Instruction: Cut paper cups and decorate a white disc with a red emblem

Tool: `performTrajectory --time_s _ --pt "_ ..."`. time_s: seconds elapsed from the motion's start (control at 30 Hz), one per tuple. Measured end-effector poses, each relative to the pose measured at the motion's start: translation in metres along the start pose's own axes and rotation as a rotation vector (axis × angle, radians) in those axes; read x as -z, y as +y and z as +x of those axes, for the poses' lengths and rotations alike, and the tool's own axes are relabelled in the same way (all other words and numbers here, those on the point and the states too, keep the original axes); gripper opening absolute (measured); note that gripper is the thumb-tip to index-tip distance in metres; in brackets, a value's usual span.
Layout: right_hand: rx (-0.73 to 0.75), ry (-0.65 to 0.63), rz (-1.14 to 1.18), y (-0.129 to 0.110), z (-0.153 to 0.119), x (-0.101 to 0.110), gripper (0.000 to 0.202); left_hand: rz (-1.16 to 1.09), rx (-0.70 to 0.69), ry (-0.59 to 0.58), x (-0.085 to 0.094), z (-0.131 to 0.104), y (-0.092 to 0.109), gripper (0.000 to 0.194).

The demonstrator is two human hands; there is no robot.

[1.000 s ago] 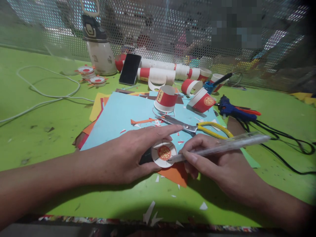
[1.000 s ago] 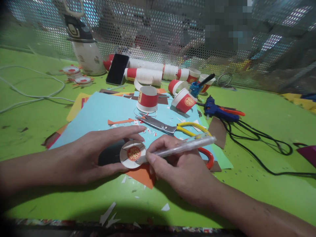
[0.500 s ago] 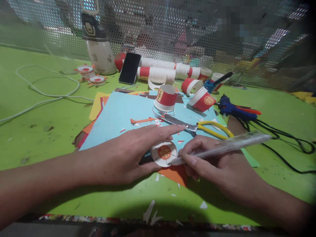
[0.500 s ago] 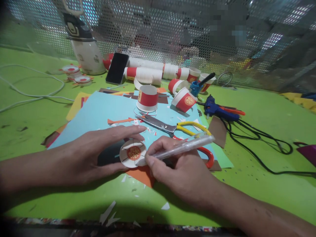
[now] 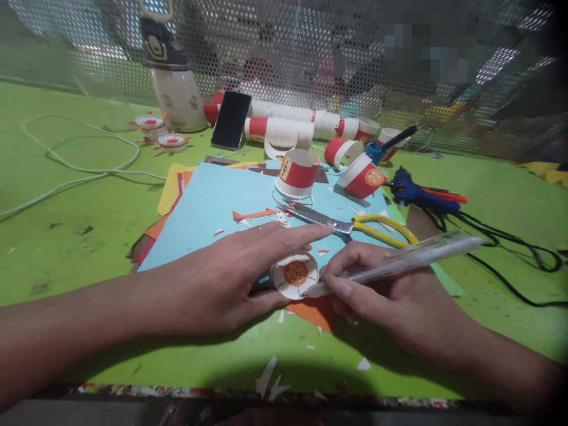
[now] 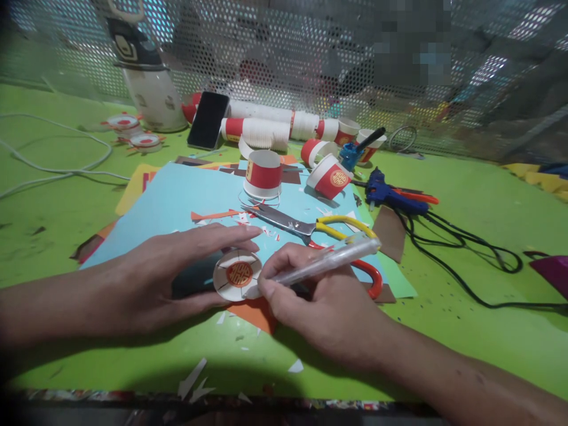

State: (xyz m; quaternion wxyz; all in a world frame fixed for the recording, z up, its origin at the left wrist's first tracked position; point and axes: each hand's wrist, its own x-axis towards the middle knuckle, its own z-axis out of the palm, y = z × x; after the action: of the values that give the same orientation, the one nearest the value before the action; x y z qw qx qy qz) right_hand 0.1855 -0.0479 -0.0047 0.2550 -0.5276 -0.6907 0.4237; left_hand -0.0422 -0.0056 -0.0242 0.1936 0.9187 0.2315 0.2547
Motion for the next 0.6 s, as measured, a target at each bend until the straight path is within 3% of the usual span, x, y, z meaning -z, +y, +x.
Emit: performTrajectory --time_s 0.3,0.6 --pt "0.052 0.055 -0.034 0.0001 0.0001 -0.0005 0.01 0.008 -0.031 0.021 -0.0007 -0.0001 -0.0012 0.066" --pt "0.068 0.019 -0.065 0.0041 0.0022 -0.0004 0.011 -0.003 -0.017 0.009 -0.001 0.0004 -0.0005 0.067"
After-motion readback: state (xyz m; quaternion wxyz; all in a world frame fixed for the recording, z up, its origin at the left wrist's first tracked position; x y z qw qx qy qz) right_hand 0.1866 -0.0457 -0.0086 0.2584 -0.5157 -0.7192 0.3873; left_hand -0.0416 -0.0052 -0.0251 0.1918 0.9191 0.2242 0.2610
